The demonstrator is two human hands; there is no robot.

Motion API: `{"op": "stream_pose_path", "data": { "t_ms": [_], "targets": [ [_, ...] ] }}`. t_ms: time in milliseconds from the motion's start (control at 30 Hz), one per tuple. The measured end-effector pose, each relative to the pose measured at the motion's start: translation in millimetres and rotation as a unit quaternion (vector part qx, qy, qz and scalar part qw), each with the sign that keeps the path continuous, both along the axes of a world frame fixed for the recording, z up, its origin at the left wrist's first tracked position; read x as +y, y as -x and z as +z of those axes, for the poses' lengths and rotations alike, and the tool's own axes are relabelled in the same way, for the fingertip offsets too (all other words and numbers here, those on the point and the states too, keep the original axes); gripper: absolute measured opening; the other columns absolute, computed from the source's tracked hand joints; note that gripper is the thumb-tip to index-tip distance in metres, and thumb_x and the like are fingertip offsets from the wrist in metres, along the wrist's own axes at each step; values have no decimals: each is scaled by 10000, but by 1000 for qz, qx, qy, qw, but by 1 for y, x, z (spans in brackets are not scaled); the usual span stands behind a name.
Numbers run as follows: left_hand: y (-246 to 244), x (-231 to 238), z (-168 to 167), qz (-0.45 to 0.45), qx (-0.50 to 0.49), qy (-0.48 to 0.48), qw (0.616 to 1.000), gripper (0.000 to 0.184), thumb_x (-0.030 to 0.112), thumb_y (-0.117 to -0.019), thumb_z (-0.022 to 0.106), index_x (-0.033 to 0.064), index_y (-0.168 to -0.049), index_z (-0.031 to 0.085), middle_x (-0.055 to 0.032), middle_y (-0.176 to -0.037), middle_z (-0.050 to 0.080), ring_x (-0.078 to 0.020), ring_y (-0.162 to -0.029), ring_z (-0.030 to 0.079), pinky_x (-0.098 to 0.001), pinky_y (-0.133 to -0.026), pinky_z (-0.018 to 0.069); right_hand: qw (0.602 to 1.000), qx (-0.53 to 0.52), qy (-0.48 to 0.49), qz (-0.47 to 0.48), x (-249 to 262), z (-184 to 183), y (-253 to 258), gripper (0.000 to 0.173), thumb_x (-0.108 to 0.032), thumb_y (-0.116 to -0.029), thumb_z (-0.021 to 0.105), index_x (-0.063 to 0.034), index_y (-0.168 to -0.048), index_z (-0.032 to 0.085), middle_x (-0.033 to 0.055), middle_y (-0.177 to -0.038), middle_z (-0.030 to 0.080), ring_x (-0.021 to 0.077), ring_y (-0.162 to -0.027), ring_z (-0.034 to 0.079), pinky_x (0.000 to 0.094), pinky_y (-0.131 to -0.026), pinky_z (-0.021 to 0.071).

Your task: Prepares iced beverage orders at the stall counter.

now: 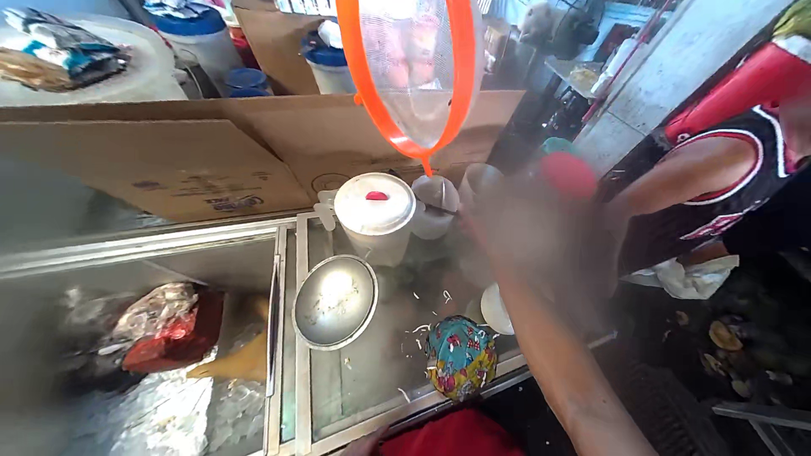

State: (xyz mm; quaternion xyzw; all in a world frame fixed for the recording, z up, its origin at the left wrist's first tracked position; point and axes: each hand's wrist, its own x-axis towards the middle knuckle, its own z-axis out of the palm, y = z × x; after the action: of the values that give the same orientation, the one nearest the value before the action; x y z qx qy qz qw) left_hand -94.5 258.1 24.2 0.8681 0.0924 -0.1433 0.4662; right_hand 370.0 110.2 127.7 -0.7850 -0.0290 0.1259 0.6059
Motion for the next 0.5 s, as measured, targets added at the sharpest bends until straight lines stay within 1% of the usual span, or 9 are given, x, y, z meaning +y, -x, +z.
{"op": "stream_pose_path", "data": {
  "t_ms": [33,100,167,267,300,367,400,467,500],
  "targets": [
    [-3,0,1,-6,3,-2,1000,444,265,-1019,527,27,-1382,618,-166,-1165,732,-311,-1097,703,-515,-1026,512,1000,7,-13,2,-4,1,4,748,-437,-977,698,-99,-1558,372,188,-1214,678,307,-959,718,482,-811,616],
    [-13,3,-6,-17,-10,-16,1000,441,272,-1019,543,47,-1392,613,-154,-1130,736,-298,-1074,703,-512,-1004,532,1000,-1,6,22,-18,9,12,745,-414,-988,688,-123,-1584,347,189,-1316,632,324,-1040,697,498,-850,608],
    [-22,5,-5,-16,-29,-28,999,441,266,-1006,554,37,-1378,618,-150,-1071,741,-300,-1024,710,-519,-961,551,996,-35,61,59,-42,16,25,651,-380,-1014,654,-90,-1547,419,197,-1365,608,315,-1061,689,491,-875,601],
    [-48,7,2,-6,-58,-54,997,440,245,-987,557,11,-1352,633,-168,-1028,745,-332,-1001,710,-538,-945,545,984,-120,94,91,-99,25,37,444,-300,-1017,641,-29,-1368,615,166,-1268,665,234,-1097,684,408,-941,586],
    [-60,4,7,2,-66,-53,996,438,235,-985,554,-1,-1345,634,-176,-1019,743,-335,-991,710,-539,-936,546,980,-147,103,88,-119,30,39,394,-295,-1022,626,-28,-1311,660,143,-1228,687,197,-1093,689,366,-937,590],
    [-91,-10,18,28,-86,-24,996,427,226,-990,558,-8,-1340,634,-168,-1026,742,-296,-972,715,-505,-916,563,965,-212,142,67,-158,48,36,361,-325,-1025,605,-52,-1236,716,101,-1155,711,145,-1036,696,303,-868,598],
    [-112,-22,23,44,-100,3,994,421,224,-992,561,-6,-1337,635,-153,-1030,744,-258,-957,718,-473,-899,574,955,-237,171,54,-175,62,31,366,-345,-1025,600,-64,-1226,722,97,-1146,711,152,-1035,691,315,-868,593],
    [-159,-53,35,49,-130,54,989,429,254,-995,566,10,-1340,634,-109,-1061,745,-184,-958,719,-404,-892,591,938,-258,229,26,-205,88,18,390,-373,-1010,621,-73,-1240,720,120,-1172,706,215,-1079,685,417,-944,578],
    [-185,-71,42,29,-155,65,985,436,280,-996,562,21,-1339,639,-91,-1082,745,-161,-970,719,-384,-898,595,932,-256,255,16,-218,102,9,414,-389,-1003,632,-86,-1275,706,127,-1224,692,249,-1139,666,471,-993,552]
  ]
}}
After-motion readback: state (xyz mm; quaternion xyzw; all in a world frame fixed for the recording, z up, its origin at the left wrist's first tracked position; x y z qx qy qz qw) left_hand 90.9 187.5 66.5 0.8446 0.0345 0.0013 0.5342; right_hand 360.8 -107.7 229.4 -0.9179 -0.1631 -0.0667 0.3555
